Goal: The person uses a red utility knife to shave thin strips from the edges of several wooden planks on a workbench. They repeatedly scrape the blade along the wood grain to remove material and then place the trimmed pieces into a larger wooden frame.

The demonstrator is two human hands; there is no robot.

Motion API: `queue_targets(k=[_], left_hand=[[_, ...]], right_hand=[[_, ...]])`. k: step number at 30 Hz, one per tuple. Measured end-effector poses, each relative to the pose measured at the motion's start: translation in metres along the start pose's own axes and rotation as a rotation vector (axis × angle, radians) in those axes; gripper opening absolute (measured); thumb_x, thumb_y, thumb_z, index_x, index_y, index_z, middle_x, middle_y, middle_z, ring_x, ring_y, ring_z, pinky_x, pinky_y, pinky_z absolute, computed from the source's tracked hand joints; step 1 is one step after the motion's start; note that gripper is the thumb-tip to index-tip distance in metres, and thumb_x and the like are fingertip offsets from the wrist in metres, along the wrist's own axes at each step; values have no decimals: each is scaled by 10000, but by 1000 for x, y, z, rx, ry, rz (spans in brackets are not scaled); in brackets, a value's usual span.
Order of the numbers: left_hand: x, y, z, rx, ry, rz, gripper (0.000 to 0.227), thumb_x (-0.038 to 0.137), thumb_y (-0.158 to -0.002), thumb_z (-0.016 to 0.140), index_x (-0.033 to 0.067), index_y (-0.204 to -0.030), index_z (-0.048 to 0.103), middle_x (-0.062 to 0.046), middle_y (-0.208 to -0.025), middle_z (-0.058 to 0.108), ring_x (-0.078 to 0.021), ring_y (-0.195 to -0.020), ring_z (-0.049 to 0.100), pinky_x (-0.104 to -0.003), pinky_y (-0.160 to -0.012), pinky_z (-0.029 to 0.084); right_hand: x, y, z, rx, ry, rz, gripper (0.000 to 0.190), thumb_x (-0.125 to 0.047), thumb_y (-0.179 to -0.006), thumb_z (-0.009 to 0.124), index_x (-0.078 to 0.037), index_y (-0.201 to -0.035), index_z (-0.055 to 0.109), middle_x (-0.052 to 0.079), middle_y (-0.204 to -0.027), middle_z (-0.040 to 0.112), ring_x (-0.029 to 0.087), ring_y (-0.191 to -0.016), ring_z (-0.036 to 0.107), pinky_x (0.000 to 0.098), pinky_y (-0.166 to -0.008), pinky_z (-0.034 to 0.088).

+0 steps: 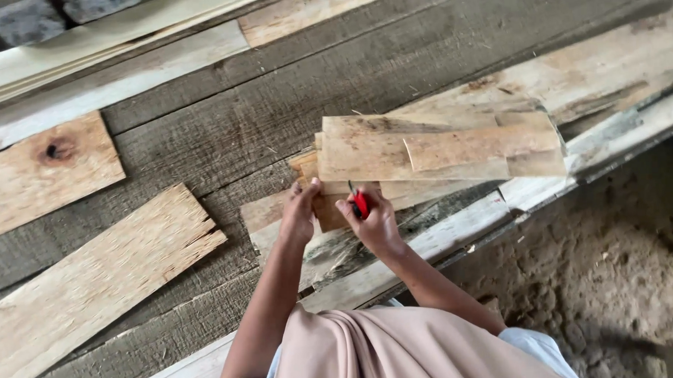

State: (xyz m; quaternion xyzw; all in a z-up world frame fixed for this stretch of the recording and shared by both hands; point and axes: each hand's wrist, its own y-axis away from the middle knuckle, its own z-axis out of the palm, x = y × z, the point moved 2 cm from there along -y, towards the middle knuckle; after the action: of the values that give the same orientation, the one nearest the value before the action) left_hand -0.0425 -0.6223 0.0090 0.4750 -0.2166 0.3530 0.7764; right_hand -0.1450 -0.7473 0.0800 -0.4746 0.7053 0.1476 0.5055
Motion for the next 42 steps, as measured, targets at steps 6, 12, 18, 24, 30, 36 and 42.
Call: queue_targets(k=[6, 12, 18, 24, 30, 36, 42], left_hand=[[57, 24, 41, 22, -96, 30, 352, 260, -883, 733, 149, -1192, 609, -39, -801, 614, -145, -480, 596, -203, -323, 350], [40, 32, -1, -78, -244, -74, 601, 98, -885, 732, 104, -1436, 490, -104, -1195, 597, -252, -1041, 594, -490, -915, 490], [50, 41, 0, 0, -666, 86, 532, 196, -827, 831, -1, -1263, 599, -194, -1057, 691, -281, -925, 695, -386, -711, 594], [39, 16, -16, 108, -782, 71, 545, 352, -884, 743, 30, -1310, 636, -153, -1089, 725, -280, -1000, 726, -402, -800, 593], [20, -28, -49, 241, -908, 15, 383, 441, -970, 531, 145, -1058, 758, -113, -847, 748, -295, -839, 741, -440, -788, 578], [62, -40, -24, 198, -1223, 395, 161, 217, -992, 546, 137, -1095, 639, -110, -1029, 601, -380, -1033, 637, -455, -879, 535], [61, -69, 14, 58, -1506, 456, 372, 440, -897, 659, 174, -1156, 697, -37, -1150, 537, -321, -1111, 542, -462, -901, 544]], right_hand=[[-13, 18, -2, 144, 15, -224, 158, -171, -894, 795, -116, -915, 649, 80, -751, 659, 317, -640, 691, 325, -612, 559], [11, -14, -16, 242, 250, -199, 219, -136, -888, 789, -99, -994, 601, 97, -887, 596, 364, -739, 669, 412, -624, 554], [40, -113, -18, 114, 725, -165, 437, -227, -729, 883, -123, -1088, 655, 135, -1253, 660, 419, -1263, 548, 663, -1016, 423], [41, -174, -15, -554, 784, 418, 550, -528, -951, 590, -336, -1453, 473, 71, -1613, 399, 353, -1542, 241, 628, -1211, 227], [83, -172, -8, -798, 699, 412, 569, -525, -893, 615, -224, -1375, 621, 60, -1352, 664, 321, -1310, 585, 665, -1170, 253], [26, -147, -15, -1035, 627, 252, 479, -475, -843, 675, -183, -1220, 707, 133, -1174, 700, 389, -1193, 601, 579, -1089, 432], [100, -168, -8, -679, 714, 299, 557, -395, -870, 702, -201, -1382, 604, 30, -1359, 612, 326, -1246, 565, 540, -1048, 472]])
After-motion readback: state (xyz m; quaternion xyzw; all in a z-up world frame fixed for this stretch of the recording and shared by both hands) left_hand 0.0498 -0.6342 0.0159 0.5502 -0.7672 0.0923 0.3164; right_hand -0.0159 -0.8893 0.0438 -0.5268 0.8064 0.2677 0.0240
